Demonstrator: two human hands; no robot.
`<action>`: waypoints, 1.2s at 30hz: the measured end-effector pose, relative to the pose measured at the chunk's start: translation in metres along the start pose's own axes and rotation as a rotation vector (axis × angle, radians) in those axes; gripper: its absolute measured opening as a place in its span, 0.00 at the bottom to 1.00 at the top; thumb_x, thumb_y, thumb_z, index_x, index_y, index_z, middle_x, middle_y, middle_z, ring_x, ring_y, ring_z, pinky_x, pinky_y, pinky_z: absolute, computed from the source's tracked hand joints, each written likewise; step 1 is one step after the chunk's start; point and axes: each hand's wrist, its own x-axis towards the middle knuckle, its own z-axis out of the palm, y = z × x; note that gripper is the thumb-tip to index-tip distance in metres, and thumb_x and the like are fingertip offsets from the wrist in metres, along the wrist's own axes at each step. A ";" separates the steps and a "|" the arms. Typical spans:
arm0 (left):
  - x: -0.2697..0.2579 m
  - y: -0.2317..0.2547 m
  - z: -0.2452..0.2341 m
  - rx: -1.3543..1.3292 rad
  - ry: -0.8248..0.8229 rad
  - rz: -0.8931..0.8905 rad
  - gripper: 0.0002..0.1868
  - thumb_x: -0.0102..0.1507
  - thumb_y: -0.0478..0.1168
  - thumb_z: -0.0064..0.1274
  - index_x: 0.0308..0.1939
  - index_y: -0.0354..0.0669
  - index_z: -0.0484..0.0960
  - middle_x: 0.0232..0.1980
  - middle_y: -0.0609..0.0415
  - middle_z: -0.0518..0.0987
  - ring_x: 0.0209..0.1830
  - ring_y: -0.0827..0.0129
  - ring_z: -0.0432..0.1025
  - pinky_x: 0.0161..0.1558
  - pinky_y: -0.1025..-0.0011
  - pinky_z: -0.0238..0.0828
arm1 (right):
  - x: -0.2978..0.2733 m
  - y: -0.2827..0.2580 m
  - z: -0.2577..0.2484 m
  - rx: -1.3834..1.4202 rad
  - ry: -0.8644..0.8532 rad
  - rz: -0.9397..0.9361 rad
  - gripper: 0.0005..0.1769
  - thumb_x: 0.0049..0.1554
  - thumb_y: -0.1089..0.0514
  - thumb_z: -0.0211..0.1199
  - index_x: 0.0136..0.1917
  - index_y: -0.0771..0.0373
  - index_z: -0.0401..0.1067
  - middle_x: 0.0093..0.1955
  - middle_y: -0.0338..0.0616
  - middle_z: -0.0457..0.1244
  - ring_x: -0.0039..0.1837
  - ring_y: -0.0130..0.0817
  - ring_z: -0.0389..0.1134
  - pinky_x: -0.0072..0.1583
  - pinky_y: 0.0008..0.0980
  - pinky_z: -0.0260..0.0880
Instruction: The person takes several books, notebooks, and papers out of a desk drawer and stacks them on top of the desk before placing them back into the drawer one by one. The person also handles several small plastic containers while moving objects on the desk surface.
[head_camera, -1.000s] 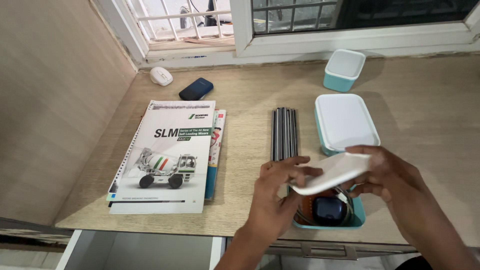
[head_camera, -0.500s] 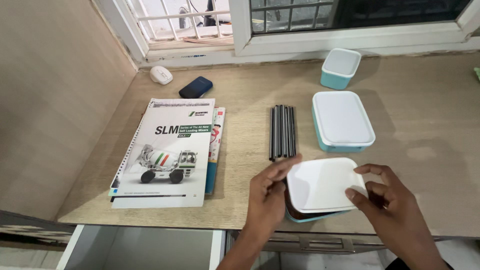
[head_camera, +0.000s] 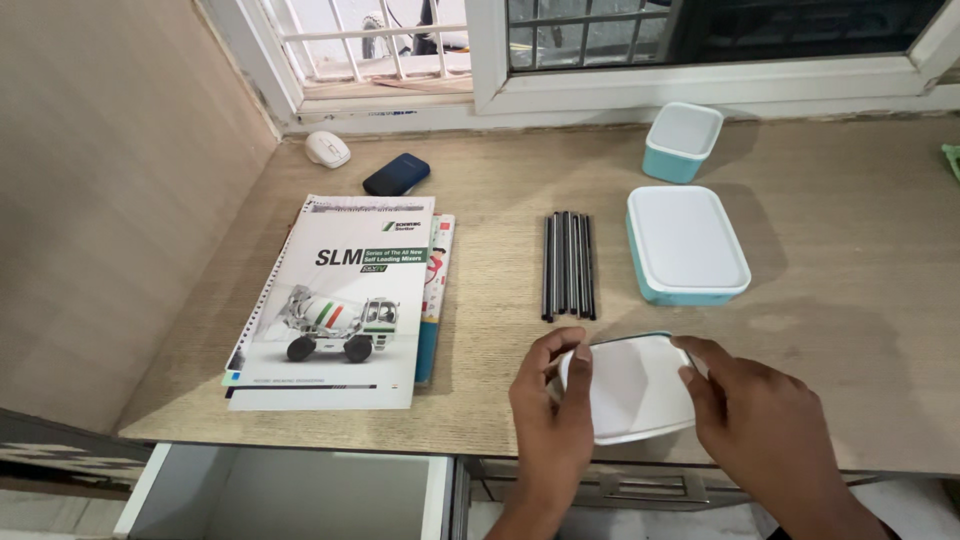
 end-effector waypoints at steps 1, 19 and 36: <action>0.000 0.001 0.000 -0.002 0.007 0.042 0.12 0.67 0.32 0.50 0.53 0.30 0.79 0.49 0.46 0.83 0.49 0.68 0.76 0.55 0.71 0.72 | 0.000 0.000 0.001 -0.010 0.027 -0.022 0.19 0.58 0.52 0.63 0.63 0.50 0.75 0.28 0.46 0.66 0.30 0.44 0.69 0.39 0.43 0.70; -0.001 0.013 0.007 0.147 0.005 -0.068 0.13 0.65 0.36 0.53 0.50 0.31 0.81 0.42 0.45 0.85 0.39 0.67 0.78 0.44 0.70 0.75 | 0.009 0.002 0.007 -0.108 0.109 -0.163 0.16 0.56 0.60 0.60 0.57 0.58 0.78 0.39 0.43 0.70 0.38 0.39 0.72 0.43 0.40 0.75; -0.002 0.009 0.007 0.303 -0.016 0.062 0.14 0.66 0.36 0.49 0.52 0.32 0.82 0.44 0.39 0.85 0.41 0.54 0.81 0.46 0.63 0.76 | 0.020 0.019 0.027 0.234 0.068 -0.020 0.15 0.59 0.60 0.60 0.58 0.58 0.79 0.44 0.53 0.71 0.40 0.47 0.73 0.44 0.42 0.72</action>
